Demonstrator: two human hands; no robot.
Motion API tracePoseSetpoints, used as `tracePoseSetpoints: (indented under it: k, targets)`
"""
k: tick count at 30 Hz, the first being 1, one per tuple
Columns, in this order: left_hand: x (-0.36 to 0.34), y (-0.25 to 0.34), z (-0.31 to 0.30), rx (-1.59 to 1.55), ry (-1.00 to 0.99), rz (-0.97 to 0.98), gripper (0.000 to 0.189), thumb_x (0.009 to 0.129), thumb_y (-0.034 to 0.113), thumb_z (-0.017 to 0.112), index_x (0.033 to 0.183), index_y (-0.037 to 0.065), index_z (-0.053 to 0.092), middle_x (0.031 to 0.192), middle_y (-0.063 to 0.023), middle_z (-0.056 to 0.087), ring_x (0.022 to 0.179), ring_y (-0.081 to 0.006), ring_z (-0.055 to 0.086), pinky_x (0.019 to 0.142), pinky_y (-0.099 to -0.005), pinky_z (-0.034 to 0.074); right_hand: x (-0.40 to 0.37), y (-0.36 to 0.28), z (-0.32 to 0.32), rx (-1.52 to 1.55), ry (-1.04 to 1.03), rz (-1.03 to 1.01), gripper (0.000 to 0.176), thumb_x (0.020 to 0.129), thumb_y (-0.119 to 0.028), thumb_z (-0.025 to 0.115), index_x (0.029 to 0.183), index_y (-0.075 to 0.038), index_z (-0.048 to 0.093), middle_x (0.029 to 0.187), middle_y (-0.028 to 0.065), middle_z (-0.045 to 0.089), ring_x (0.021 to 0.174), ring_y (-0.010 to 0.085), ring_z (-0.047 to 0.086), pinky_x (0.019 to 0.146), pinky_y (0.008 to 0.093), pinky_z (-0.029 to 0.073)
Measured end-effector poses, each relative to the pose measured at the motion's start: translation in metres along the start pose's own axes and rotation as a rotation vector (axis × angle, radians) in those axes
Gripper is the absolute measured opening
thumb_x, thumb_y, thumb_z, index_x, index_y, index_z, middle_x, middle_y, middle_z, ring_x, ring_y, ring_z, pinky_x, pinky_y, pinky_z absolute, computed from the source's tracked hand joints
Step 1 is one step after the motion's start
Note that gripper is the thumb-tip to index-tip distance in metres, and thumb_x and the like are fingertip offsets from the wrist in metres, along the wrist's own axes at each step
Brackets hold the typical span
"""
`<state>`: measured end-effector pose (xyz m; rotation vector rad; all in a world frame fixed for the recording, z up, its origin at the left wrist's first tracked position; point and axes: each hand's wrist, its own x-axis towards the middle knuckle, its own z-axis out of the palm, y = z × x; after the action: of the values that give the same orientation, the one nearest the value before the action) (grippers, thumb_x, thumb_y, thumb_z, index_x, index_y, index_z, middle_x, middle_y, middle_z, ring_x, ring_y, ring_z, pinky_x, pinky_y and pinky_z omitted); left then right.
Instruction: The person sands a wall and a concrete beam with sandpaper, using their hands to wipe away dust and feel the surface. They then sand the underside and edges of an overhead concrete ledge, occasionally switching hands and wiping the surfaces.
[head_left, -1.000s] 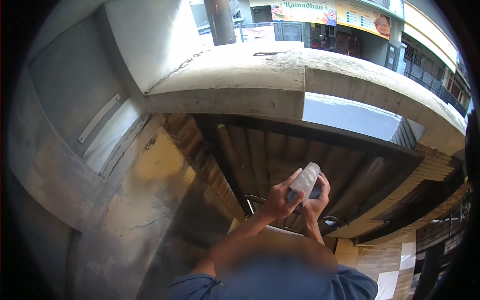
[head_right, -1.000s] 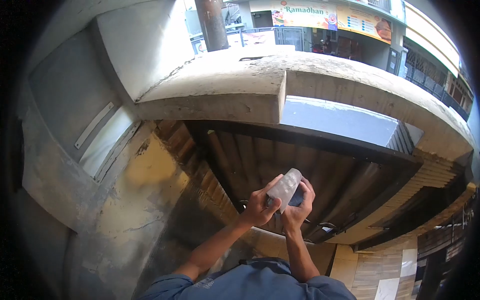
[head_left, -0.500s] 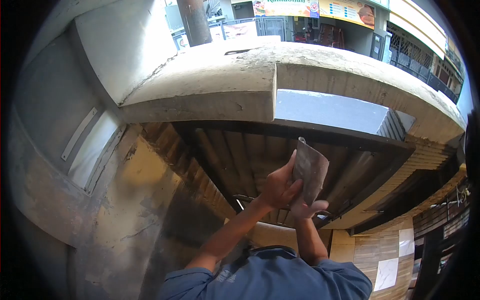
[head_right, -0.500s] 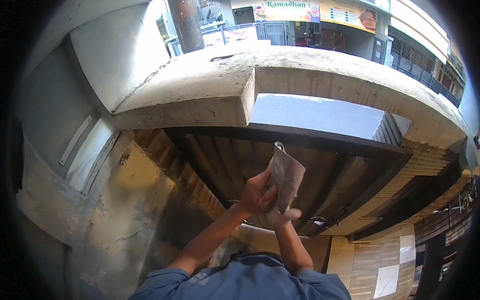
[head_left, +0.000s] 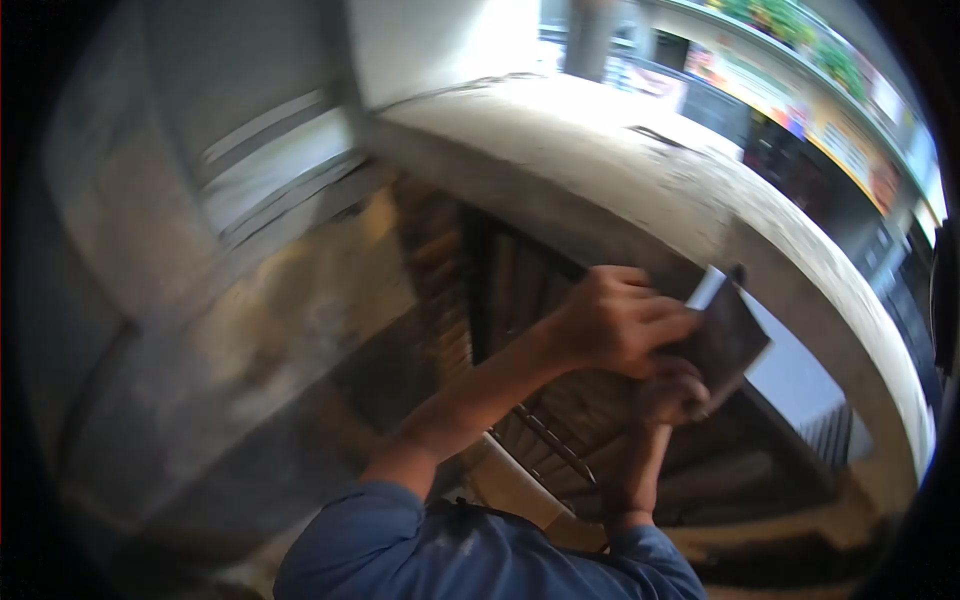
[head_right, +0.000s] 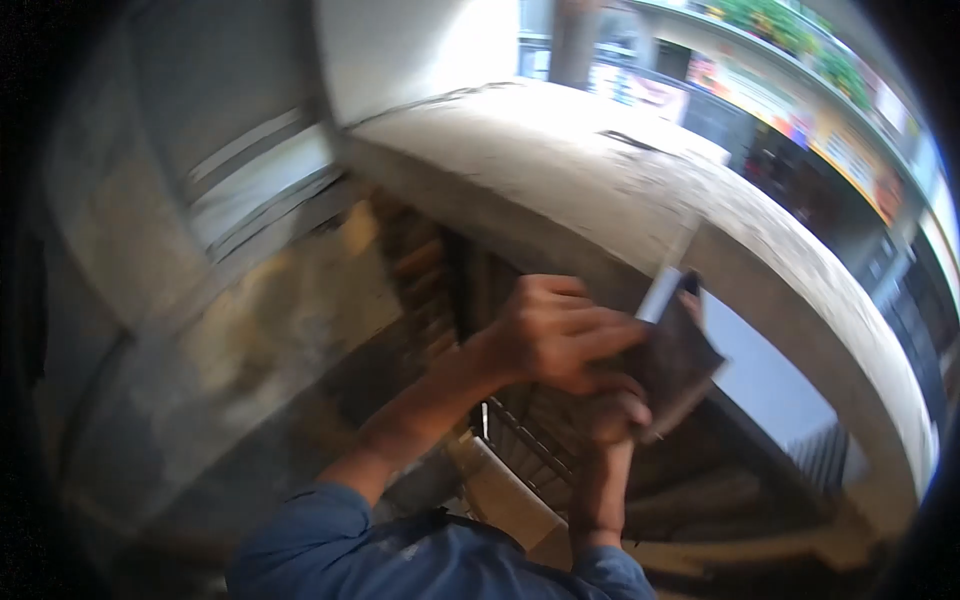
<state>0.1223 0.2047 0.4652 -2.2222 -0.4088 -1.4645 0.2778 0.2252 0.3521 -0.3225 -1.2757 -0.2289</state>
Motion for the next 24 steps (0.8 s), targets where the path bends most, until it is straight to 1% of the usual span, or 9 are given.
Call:
tracePoseSetpoints:
  k: [2,3,4,6,13,16,21,23,24]
  targets:
    - [0.011,-0.015,0.009,-0.035,0.307,0.078,0.054,0.081,0.057,0.065,0.102,0.007,0.07,0.094,-0.0051,0.071,0.067,-0.0185,0.063,0.062,-0.0294,0.052,0.0,0.009,0.004,-0.021,0.18,0.001,0.091,0.089,-0.061,0.045,0.146,0.004,0.017,0.149,0.0177,0.028,0.136,0.0294,0.029,0.111,0.0418,0.025]
    - [0.013,-0.019,0.003,-0.145,0.299,-0.029,0.06,0.084,0.057,0.058,0.11,0.004,0.065,0.104,-0.0132,0.067,0.091,-0.0296,0.065,0.086,-0.0458,0.048,0.002,0.016,0.005,-0.051,0.246,0.013,0.09,0.089,-0.061,0.045,0.146,0.004,0.017,0.148,0.0178,0.028,0.136,0.0295,0.03,0.111,0.0419,0.025]
    - [0.02,-0.026,0.008,-0.123,0.237,-0.095,0.069,0.086,0.06,0.047,0.122,0.002,0.059,0.124,-0.0183,0.059,0.119,-0.0359,0.054,0.105,-0.0569,0.03,0.006,0.024,0.008,-0.082,0.284,0.027,0.09,0.089,-0.06,0.044,0.145,0.005,0.018,0.148,0.0178,0.028,0.135,0.0296,0.03,0.111,0.042,0.025]
    - [0.03,-0.032,0.039,0.011,0.127,-0.233,0.084,0.09,0.066,0.025,0.135,-0.001,0.046,0.144,-0.0276,0.037,0.137,-0.0459,0.029,0.112,-0.0619,0.013,0.01,0.041,0.019,-0.143,0.298,0.073,0.089,0.09,-0.06,0.044,0.145,0.005,0.018,0.148,0.018,0.029,0.135,0.0298,0.031,0.111,0.0422,0.026]
    - [0.032,-0.072,0.107,-0.043,0.481,-0.146,0.084,0.078,0.063,0.045,0.117,-0.01,0.058,0.129,-0.0308,0.05,0.125,-0.0437,0.045,0.113,-0.0582,0.019,0.012,0.069,0.04,-0.28,0.147,0.178,0.085,0.091,-0.057,0.042,0.144,0.005,0.021,0.147,0.0184,0.031,0.134,0.0304,0.032,0.11,0.0429,0.027]
    - [0.031,-0.069,0.098,0.35,0.34,-0.244,0.086,0.083,0.074,0.044,0.129,0.003,0.056,0.129,-0.0172,0.058,0.127,-0.0239,0.051,0.113,-0.0431,0.031,0.005,0.068,0.045,-0.252,0.091,0.214,0.083,0.092,-0.056,0.042,0.144,0.006,0.022,0.146,0.0186,0.032,0.133,0.0307,0.033,0.109,0.0432,0.028]
    - [0.032,-0.011,-0.025,0.296,-0.169,-0.277,0.074,0.088,0.065,0.042,0.124,0.002,0.06,0.118,-0.0195,0.064,0.118,-0.0297,0.057,0.11,-0.0462,0.036,-0.002,0.059,0.035,-0.242,0.055,0.272,0.08,0.093,-0.054,0.04,0.143,0.006,0.023,0.145,0.0189,0.033,0.132,0.0312,0.035,0.109,0.0438,0.029]
    - [0.033,-0.016,-0.012,0.185,-0.366,-0.335,0.072,0.089,0.063,0.041,0.123,0.002,0.06,0.114,-0.0196,0.065,0.116,-0.03,0.059,0.109,-0.0465,0.037,-0.005,0.056,0.033,-0.246,0.051,0.29,0.079,0.094,-0.053,0.04,0.143,0.006,0.024,0.145,0.0191,0.034,0.132,0.0314,0.035,0.108,0.044,0.029]
    - [0.029,-0.027,0.022,0.314,-0.098,-0.304,0.072,0.088,0.062,0.043,0.12,0.001,0.061,0.113,-0.02,0.065,0.114,-0.0301,0.06,0.108,-0.0467,0.038,-0.008,0.053,0.036,-0.241,0.04,0.308,0.078,0.094,-0.053,0.04,0.143,0.006,0.024,0.145,0.0191,0.034,0.131,0.0315,0.036,0.108,0.0441,0.029]
